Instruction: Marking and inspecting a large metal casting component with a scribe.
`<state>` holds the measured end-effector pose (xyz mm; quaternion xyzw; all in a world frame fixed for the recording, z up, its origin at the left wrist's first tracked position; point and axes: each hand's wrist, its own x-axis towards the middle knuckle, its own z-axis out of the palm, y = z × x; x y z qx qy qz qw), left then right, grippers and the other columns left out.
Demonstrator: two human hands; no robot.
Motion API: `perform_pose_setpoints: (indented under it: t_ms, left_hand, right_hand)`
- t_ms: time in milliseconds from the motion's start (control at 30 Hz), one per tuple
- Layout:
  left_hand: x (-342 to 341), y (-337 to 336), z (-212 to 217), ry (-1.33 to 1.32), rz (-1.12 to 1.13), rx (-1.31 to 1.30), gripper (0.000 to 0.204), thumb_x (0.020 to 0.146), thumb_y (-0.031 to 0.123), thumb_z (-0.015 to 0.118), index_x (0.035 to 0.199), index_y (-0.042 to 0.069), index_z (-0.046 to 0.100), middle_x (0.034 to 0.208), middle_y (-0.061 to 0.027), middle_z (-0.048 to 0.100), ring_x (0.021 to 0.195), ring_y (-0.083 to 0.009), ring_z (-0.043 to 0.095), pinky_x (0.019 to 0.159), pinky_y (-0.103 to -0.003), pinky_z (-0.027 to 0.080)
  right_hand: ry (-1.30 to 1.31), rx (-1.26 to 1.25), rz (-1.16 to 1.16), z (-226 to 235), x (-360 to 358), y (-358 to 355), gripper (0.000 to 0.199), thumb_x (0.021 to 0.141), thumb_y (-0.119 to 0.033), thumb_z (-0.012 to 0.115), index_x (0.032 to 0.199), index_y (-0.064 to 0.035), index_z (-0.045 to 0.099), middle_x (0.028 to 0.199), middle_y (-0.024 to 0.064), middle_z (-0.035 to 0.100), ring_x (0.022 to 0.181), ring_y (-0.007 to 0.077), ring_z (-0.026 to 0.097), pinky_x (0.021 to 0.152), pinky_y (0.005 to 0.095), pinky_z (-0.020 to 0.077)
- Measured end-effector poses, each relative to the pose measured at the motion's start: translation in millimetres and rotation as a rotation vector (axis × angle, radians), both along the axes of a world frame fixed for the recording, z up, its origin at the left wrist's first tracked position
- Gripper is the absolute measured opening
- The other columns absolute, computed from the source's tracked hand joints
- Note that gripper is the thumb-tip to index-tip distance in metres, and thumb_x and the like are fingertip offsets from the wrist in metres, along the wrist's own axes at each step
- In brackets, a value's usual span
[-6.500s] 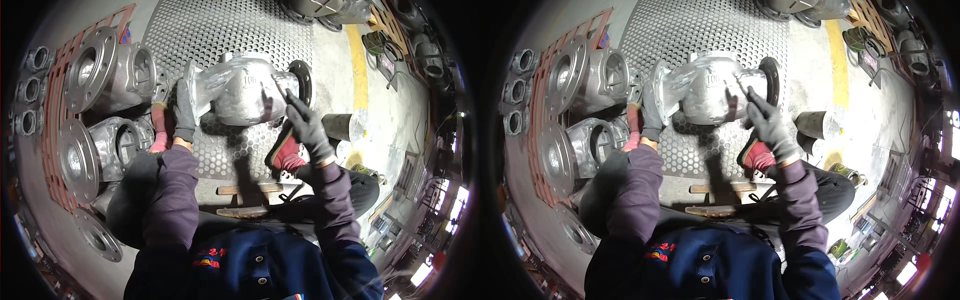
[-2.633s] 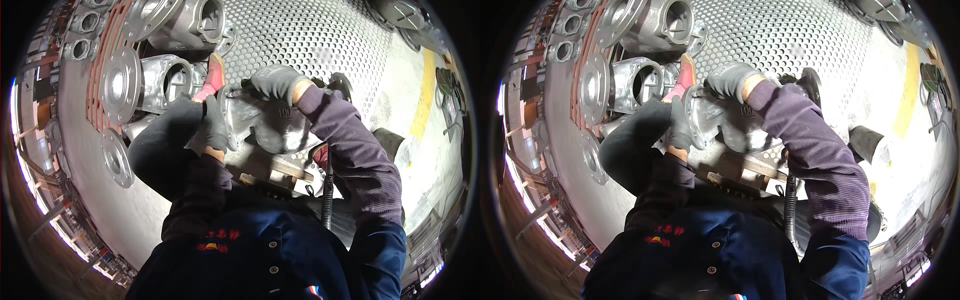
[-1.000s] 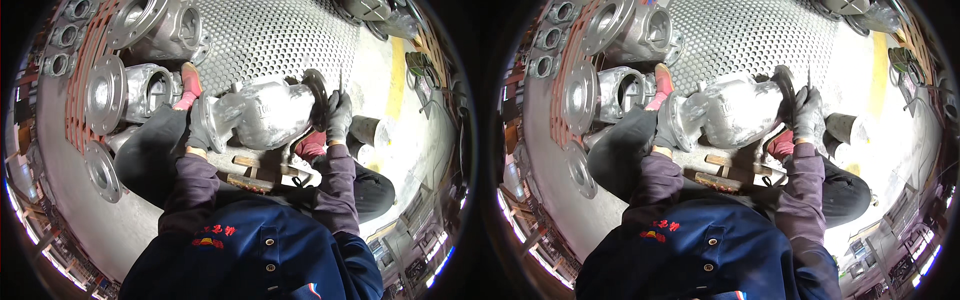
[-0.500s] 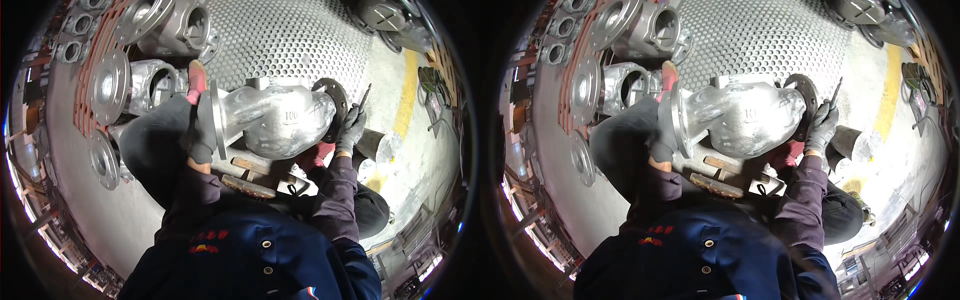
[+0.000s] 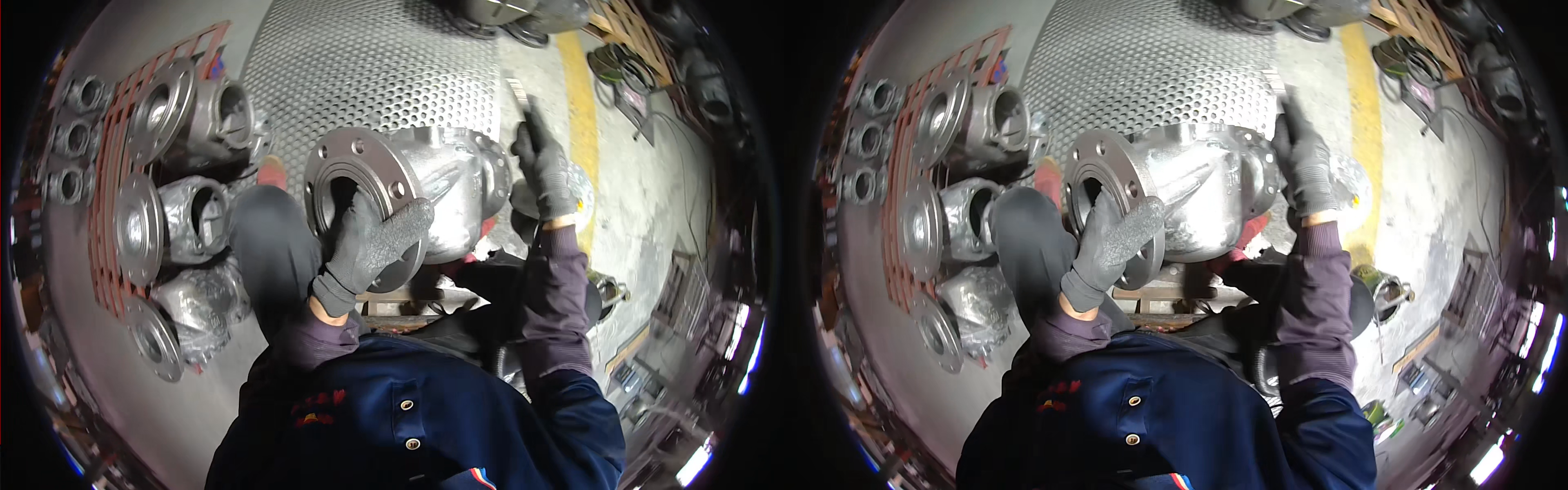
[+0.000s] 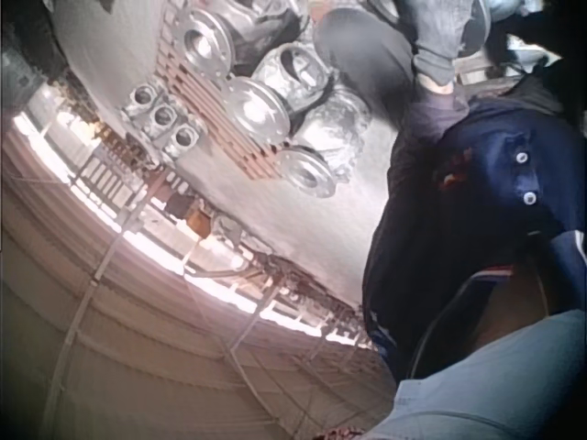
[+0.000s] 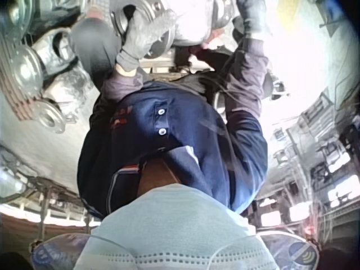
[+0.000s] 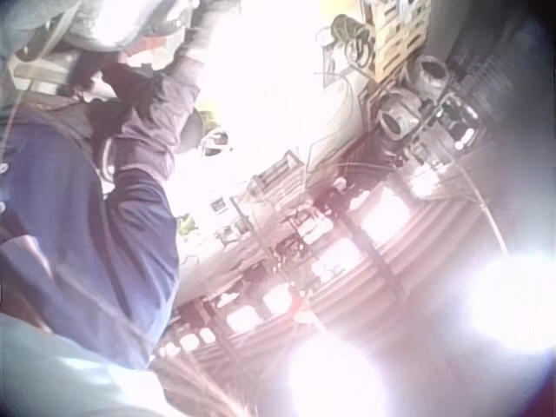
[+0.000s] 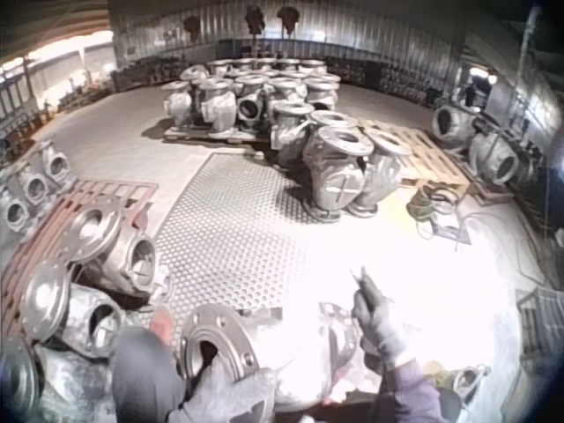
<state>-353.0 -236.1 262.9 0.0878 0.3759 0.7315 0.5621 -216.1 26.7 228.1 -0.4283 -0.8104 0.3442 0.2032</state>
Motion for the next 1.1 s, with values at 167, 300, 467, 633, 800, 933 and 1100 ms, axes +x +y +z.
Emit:
perform_pose_setpoints:
  t_ms: [167, 300, 467, 633, 800, 933, 1100]
  left_hand:
    - [3, 24, 7, 0.464, -0.096, -0.057, 0.037, 0.093, 0.011, 0.056, 0.126, -0.005, 0.046, 0.117, -0.01, 0.058, 0.102, -0.0133, 0.057, 0.087, -0.028, 0.047]
    - [4, 21, 0, 0.008, -0.033, 0.056, 0.036, 0.094, 0.015, 0.057, 0.122, -0.005, 0.049, 0.108, -0.0084, 0.06, 0.096, -0.0137, 0.058, 0.082, -0.027, 0.047]
    - [2, 23, 13, 0.065, -0.038, -0.03, 0.036, 0.093, 0.016, 0.059, 0.121, -0.004, 0.05, 0.107, -0.0063, 0.059, 0.094, -0.0132, 0.057, 0.081, -0.027, 0.046]
    - [5, 24, 21, 0.047, -0.037, -0.021, 0.035, 0.092, 0.018, 0.061, 0.12, -0.002, 0.05, 0.108, -0.0044, 0.058, 0.096, -0.0122, 0.055, 0.081, -0.027, 0.045]
    - [5, 24, 4, 0.55, 0.006, -0.132, 0.036, 0.092, 0.023, 0.062, 0.118, -0.001, 0.054, 0.102, -0.0017, 0.06, 0.089, -0.008, 0.055, 0.077, -0.024, 0.046]
    - [4, 36, 9, 0.542, 0.029, -0.223, 0.033, 0.092, 0.026, 0.062, 0.112, 0.0, 0.06, 0.094, -0.0008, 0.062, 0.081, -0.0081, 0.057, 0.071, -0.023, 0.047]
    - [-5, 46, 14, 0.519, 0.003, -0.272, 0.039, 0.091, 0.029, 0.061, 0.117, 0.0, 0.058, 0.103, -0.0049, 0.063, 0.089, -0.0125, 0.061, 0.076, -0.025, 0.05]
  right_hand:
    - [-0.12, 0.074, 0.506, 51, 11, -41, 0.041, 0.089, -0.015, 0.058, 0.13, -0.0137, 0.055, 0.112, 0.0156, 0.065, 0.095, 0.0258, 0.065, 0.083, 0.0353, 0.05]
    - [-0.164, 0.284, 0.57, 53, 13, -45, 0.047, 0.083, -0.015, 0.059, 0.13, -0.0188, 0.055, 0.098, 0.018, 0.065, 0.084, 0.0333, 0.064, 0.075, 0.0408, 0.0519]
    - [-0.271, 0.29, 0.703, 87, -6, -51, 0.046, 0.082, -0.013, 0.057, 0.127, -0.0212, 0.056, 0.073, 0.0151, 0.064, 0.069, 0.0306, 0.065, 0.061, 0.0401, 0.0518]
    - [-0.194, 0.251, 0.673, 71, 5, -42, 0.039, 0.088, -0.014, 0.057, 0.127, -0.0179, 0.058, 0.08, 0.0156, 0.065, 0.07, 0.0289, 0.064, 0.064, 0.0377, 0.0501]
    - [-0.576, 0.279, 0.553, 93, 11, -22, 0.041, 0.09, -0.014, 0.053, 0.131, -0.014, 0.054, 0.073, 0.0108, 0.064, 0.064, 0.0175, 0.063, 0.06, 0.0302, 0.0498]
    - [0.07, -0.265, -0.083, 73, 63, -5, 0.048, 0.093, -0.022, 0.053, 0.139, -0.0098, 0.045, 0.074, 0.0009, 0.06, 0.063, 0.0057, 0.055, 0.051, 0.0193, 0.0414]
    - [-0.01, -0.267, -0.292, -49, 106, -21, 0.038, 0.089, -0.022, 0.054, 0.123, -0.0037, 0.057, 0.079, 0.0066, 0.065, 0.063, 0.0137, 0.056, 0.061, 0.0274, 0.0465]
